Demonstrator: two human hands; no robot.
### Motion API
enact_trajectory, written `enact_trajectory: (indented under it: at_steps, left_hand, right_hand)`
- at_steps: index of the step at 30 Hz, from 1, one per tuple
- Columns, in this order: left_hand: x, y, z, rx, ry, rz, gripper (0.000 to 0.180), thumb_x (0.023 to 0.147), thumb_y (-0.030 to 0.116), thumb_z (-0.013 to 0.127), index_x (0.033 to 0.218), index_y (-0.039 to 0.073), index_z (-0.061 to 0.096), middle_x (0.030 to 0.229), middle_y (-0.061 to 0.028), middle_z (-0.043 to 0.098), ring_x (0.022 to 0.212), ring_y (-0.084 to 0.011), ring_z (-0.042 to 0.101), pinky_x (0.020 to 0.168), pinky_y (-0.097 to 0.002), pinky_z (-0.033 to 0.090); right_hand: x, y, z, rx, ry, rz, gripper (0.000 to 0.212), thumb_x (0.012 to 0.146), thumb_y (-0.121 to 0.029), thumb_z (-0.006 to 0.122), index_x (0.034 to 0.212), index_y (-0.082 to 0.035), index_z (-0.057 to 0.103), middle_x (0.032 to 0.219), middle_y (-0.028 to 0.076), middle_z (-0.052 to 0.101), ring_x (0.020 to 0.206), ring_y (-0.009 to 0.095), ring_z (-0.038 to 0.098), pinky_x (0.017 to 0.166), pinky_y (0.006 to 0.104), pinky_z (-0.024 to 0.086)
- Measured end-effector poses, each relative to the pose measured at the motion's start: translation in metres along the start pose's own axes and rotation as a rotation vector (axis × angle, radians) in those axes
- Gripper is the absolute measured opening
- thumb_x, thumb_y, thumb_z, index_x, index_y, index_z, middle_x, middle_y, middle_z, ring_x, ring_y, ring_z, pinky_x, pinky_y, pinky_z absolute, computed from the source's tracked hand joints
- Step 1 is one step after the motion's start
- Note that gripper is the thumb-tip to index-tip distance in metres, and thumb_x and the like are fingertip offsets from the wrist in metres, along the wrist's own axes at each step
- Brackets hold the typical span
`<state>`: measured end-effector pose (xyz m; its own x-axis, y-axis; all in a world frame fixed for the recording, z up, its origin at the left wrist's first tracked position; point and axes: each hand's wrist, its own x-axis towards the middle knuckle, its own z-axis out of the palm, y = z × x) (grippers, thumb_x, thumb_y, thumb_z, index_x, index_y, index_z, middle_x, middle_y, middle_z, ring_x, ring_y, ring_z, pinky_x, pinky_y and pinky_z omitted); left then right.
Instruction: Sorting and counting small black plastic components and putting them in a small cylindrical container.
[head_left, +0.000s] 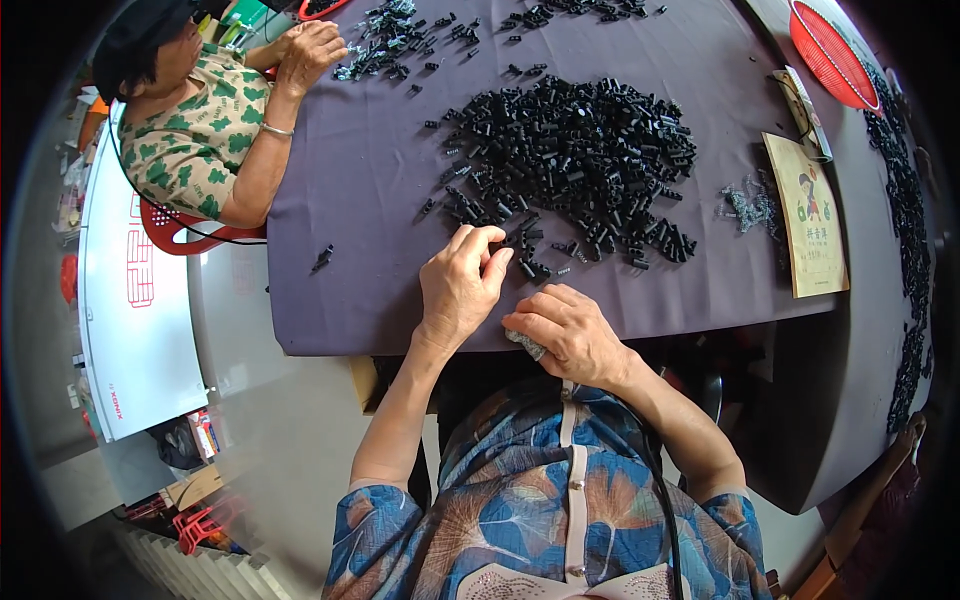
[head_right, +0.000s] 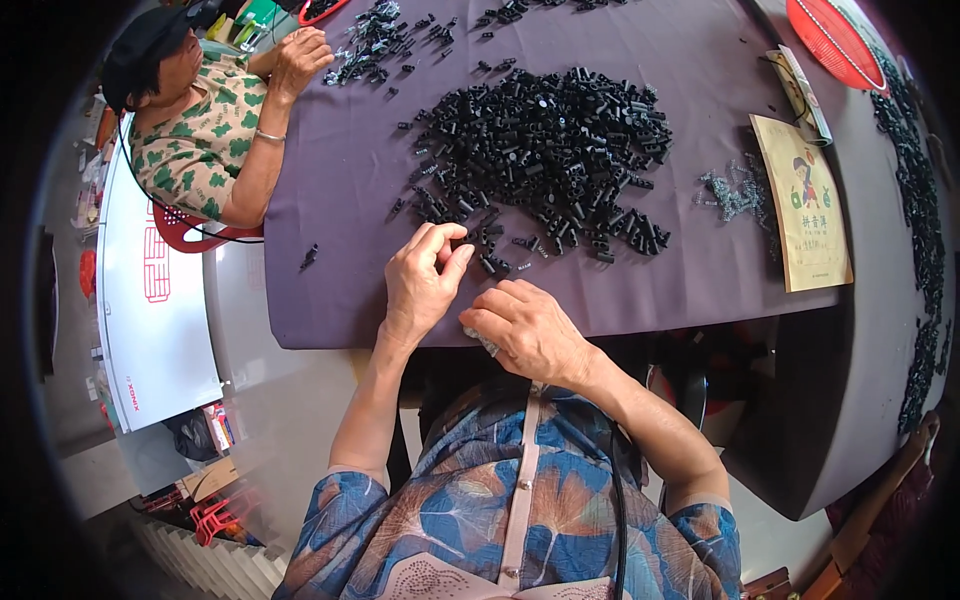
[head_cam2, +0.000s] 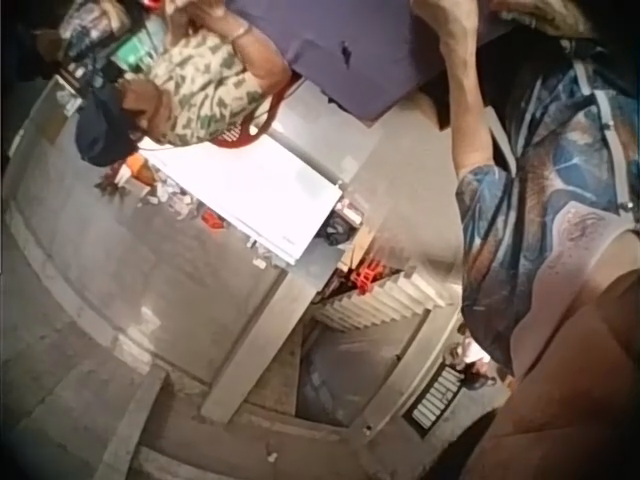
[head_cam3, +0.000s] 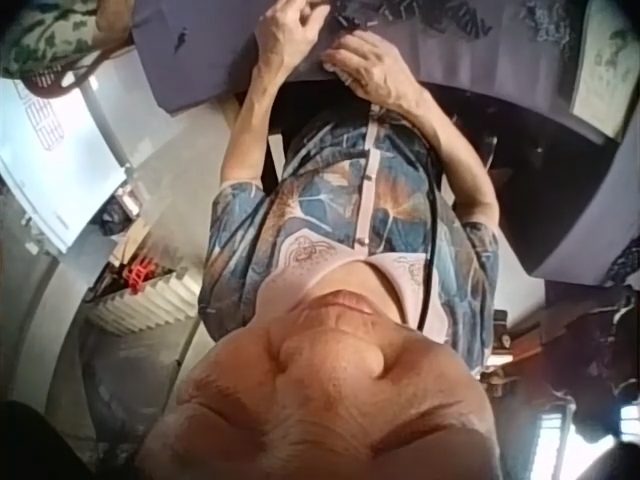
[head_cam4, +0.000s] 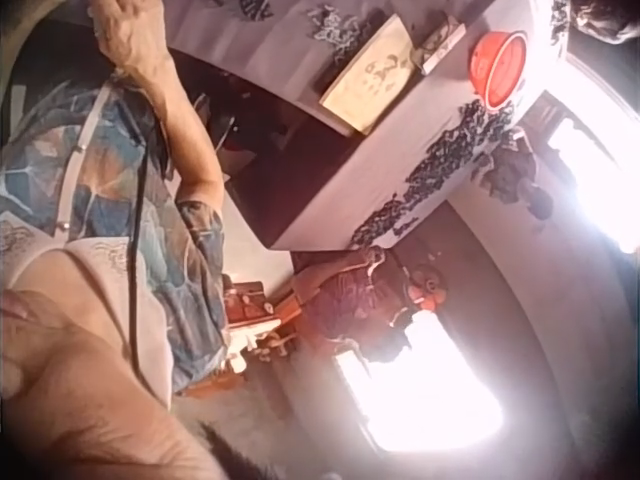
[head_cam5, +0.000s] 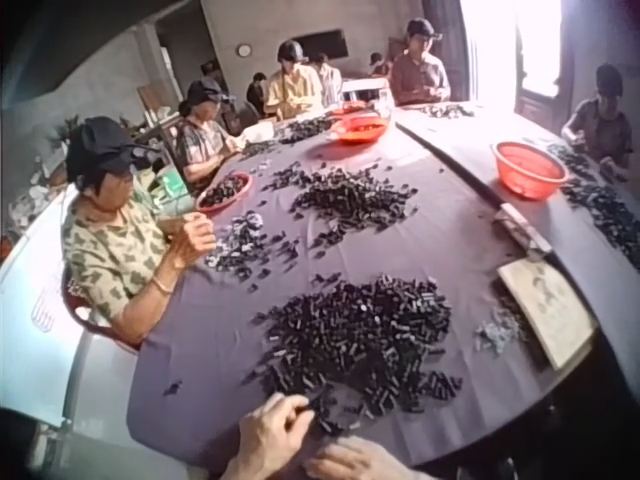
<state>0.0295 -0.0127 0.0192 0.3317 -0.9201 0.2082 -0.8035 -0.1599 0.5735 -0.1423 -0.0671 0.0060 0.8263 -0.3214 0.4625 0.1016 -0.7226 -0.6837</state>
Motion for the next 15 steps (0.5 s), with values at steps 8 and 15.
enact_trajectory:
  at_steps: [8,15]
  left_hand:
    - [-0.006,0.0,0.006,-0.004,0.033,-0.001,0.012,0.084,0.015,0.066,0.094,0.01,0.062,0.081,-0.0045,0.062,0.062,-0.0241,0.063,0.053,-0.0352,0.049]
    - [-0.018,0.002,0.008,-0.25,0.043,-0.016,0.011,0.093,0.011,0.055,0.101,0.005,0.055,0.074,-0.0155,0.064,0.068,-0.0333,0.065,0.056,-0.0395,0.048]
  right_hand:
    - [-0.002,-0.002,0.005,-0.06,0.016,-0.011,0.031,0.064,-0.004,0.063,0.095,-0.006,0.062,0.087,0.006,0.057,0.078,0.025,0.054,0.07,0.0349,0.046]
    - [-0.006,0.0,0.002,0.055,0.053,0.049,0.042,0.057,0.004,0.062,0.098,-0.003,0.063,0.091,0.01,0.06,0.083,0.03,0.058,0.074,0.0371,0.049]
